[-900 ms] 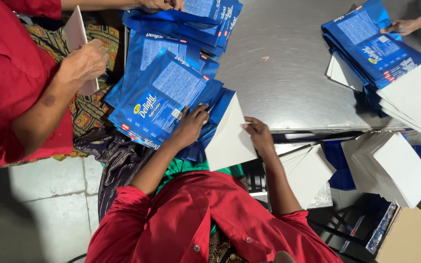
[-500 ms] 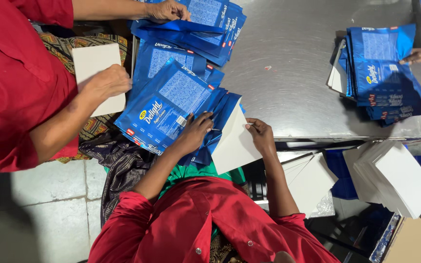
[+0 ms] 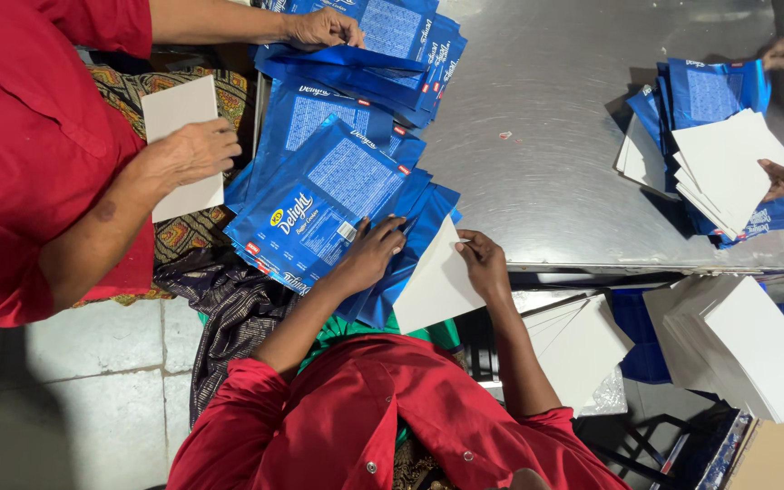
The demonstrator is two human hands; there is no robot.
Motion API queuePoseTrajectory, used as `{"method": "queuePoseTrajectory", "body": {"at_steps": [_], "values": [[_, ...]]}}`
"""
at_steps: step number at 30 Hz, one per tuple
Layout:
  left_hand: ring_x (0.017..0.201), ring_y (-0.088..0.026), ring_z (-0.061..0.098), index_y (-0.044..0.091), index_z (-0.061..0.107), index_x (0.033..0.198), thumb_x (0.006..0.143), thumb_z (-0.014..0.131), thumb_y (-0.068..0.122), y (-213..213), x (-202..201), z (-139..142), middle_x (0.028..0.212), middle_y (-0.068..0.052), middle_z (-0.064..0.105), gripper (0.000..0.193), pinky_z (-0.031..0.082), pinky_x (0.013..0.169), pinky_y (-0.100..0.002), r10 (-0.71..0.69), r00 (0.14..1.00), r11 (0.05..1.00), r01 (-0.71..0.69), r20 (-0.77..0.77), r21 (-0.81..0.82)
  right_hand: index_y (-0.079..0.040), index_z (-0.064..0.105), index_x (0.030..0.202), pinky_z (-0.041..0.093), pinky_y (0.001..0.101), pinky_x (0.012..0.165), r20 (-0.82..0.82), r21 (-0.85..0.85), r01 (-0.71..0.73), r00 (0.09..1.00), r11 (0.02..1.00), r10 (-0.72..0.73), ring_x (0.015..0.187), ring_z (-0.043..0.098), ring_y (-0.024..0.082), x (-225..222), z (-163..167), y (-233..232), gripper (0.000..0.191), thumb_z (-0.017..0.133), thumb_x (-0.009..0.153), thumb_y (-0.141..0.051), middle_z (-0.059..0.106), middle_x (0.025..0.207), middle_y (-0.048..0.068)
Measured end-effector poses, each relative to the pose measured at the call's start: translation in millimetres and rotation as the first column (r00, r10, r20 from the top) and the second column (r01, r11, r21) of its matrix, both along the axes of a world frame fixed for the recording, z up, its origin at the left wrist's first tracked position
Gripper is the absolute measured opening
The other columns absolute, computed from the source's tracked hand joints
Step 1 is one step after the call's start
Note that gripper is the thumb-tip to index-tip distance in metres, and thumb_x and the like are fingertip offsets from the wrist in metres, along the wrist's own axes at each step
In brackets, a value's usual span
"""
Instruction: The person inserts white rectangular pads into blue foil pouches at a metal table. They pick up a pad, place it inside an open pouch, and set the filled pouch aside. Coworkers perform the same task nearby.
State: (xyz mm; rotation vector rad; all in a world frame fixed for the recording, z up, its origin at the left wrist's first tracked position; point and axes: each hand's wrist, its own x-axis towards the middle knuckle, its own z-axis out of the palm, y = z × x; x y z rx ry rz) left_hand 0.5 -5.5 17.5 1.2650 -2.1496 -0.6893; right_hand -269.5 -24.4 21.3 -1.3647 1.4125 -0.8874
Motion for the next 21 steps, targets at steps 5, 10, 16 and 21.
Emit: {"method": "queuePoseTrajectory", "body": {"at_steps": [5, 10, 16, 21], "values": [[0.148, -0.036, 0.037, 0.008, 0.057, 0.106, 0.098, 0.052, 0.004, 1.8, -1.2, 4.5, 0.149, -0.017, 0.050, 0.010, 0.023, 0.116, -0.069, -0.020, 1.000, 0.999, 0.020, 0.001, -0.035, 0.002, 0.067, 0.121, 0.048, 0.0240, 0.071, -0.041, 0.042, -0.007, 0.999, 0.999, 0.009, 0.080, 0.061, 0.010, 25.4, -7.7, 12.8, 0.025, 0.067, 0.098, -0.007, 0.076, 0.094, 0.010], [0.147, -0.035, 0.040, 0.007, 0.056, 0.103, 0.100, 0.054, 0.002, 4.1, -3.0, 9.1, 0.149, -0.017, 0.050, 0.006, 0.025, 0.117, -0.066, -0.014, 0.997, 1.000, 0.015, -0.075, 0.014, 0.003, 0.066, 0.120, 0.049, 0.0220, 0.076, -0.028, -0.039, -0.016, 0.999, 0.999, 0.015, 0.085, 0.065, 0.008, 28.1, -21.1, 12.5, 0.025, 0.067, 0.097, -0.005, 0.076, 0.095, 0.009], [0.146, -0.036, 0.040, 0.007, 0.057, 0.106, 0.096, 0.055, 0.002, 7.0, -5.5, 14.9, 0.147, -0.016, 0.050, 0.012, 0.025, 0.115, -0.066, -0.029, 0.999, 0.995, 0.027, -0.026, -0.091, 0.004, 0.064, 0.124, 0.050, 0.0244, 0.073, 0.058, -0.078, 0.151, 0.987, 0.985, -0.147, 0.083, 0.063, 0.011, 42.1, -51.4, 14.3, 0.024, 0.062, 0.101, -0.003, 0.072, 0.094, 0.011], [0.142, -0.034, 0.045, 0.008, 0.055, 0.105, 0.097, 0.054, 0.002, 8.8, -7.0, 20.1, 0.148, -0.014, 0.051, 0.011, 0.029, 0.115, -0.066, -0.011, 0.995, 0.999, 0.008, -0.095, -0.034, 0.004, 0.052, 0.137, 0.056, 0.0282, 0.087, 0.391, -0.013, 0.090, 0.917, 0.996, -0.078, 0.104, 0.067, 0.013, 79.6, -71.3, 32.1, 0.042, 0.058, 0.095, 0.004, 0.068, 0.120, 0.010]]}}
